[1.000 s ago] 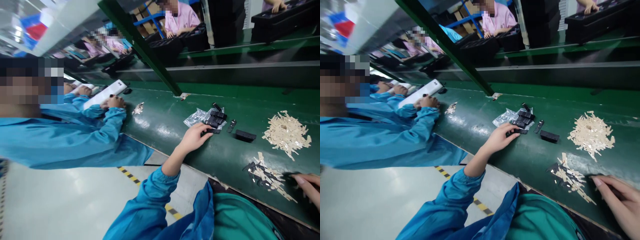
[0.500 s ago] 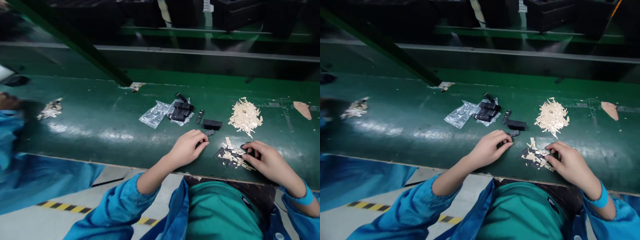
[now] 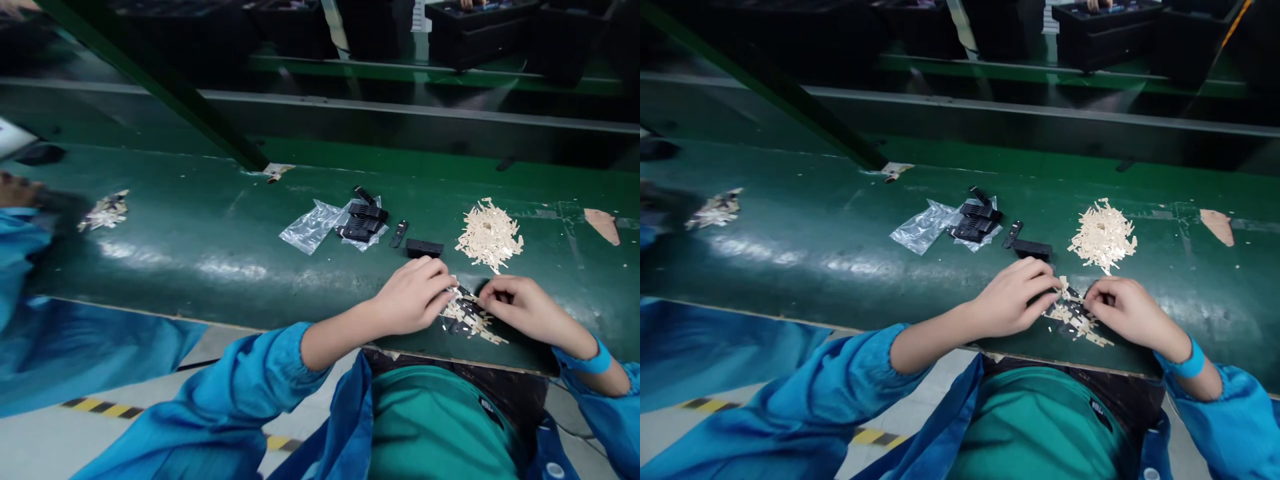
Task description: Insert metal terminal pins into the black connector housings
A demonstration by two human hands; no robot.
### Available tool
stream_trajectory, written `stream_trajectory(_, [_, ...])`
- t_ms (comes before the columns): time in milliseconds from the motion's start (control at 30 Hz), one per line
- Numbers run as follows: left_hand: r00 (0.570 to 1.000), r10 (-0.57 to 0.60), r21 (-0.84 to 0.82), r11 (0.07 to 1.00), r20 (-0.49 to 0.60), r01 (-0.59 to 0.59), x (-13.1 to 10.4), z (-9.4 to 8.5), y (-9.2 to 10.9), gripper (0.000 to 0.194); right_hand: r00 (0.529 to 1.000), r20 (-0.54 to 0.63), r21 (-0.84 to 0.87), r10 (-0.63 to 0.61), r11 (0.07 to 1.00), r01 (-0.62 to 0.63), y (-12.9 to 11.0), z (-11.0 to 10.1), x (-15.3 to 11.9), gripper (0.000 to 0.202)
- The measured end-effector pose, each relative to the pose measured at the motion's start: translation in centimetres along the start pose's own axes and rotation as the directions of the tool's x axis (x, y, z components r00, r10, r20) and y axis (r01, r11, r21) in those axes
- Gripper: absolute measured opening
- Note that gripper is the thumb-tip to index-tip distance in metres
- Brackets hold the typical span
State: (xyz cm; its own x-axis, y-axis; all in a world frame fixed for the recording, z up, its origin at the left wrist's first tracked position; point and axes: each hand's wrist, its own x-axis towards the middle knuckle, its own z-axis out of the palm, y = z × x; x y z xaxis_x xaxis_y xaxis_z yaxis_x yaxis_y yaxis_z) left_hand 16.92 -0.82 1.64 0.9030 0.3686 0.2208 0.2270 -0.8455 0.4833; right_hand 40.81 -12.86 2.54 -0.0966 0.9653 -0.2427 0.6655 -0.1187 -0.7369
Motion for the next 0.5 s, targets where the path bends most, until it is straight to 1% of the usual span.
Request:
stream_trajectory(33, [1.0, 0.019, -0.046, 0.999, 0.023, -0.018, 0.5, 0.2, 0.4, 0.026, 0.999, -0.009, 0.017, -0.036, 0.999, 0.036, 0.1, -0.1, -0.1, 0.017])
stream_trajectory(100, [0.996, 0.027, -0.124, 0.992, 0.08, -0.017, 1.5, 0.4, 1.0, 0.024, 0.995, -0.043, 0.054, -0.09, 0.994, 0.092, 0.0, -0.1, -0.2, 0.017])
stream_trajectory(167, [0.992, 0.016, -0.179, 0.984, 0.122, 0.006, 2.4, 0.6, 1.3, 0.021, 0.99, -0.083, 0.089, -0.112, 0.989, 0.119, -0.2, -0.3, -0.5, 0.017])
stream_trajectory(233, [0.991, 0.004, -0.228, 0.973, 0.136, 0.028, 3.2, 0.6, 1.5, 0.021, 0.988, -0.101, 0.118, -0.116, 0.985, 0.127, -0.6, -0.6, -0.8, 0.017])
stream_trajectory(367, [0.991, 0.021, -0.314, 0.949, 0.129, 0.021, 4.5, 0.4, 1.6, 0.023, 0.991, -0.084, 0.131, -0.107, 0.984, 0.118, -1.0, -1.9, -0.8, 0.018])
stream_trajectory(433, [0.996, -0.006, -0.33, 0.943, 0.091, 0.036, 4.9, 0.1, 1.5, 0.025, 0.987, -0.138, 0.115, -0.081, 0.989, 0.098, -0.8, -2.8, -0.4, 0.017])
stream_trajectory(500, [0.998, -0.048, -0.327, 0.943, 0.03, 0.055, 5.0, -0.7, 1.3, 0.024, 0.975, -0.219, 0.127, -0.048, 0.989, 0.077, -0.5, -3.6, 0.3, 0.015])
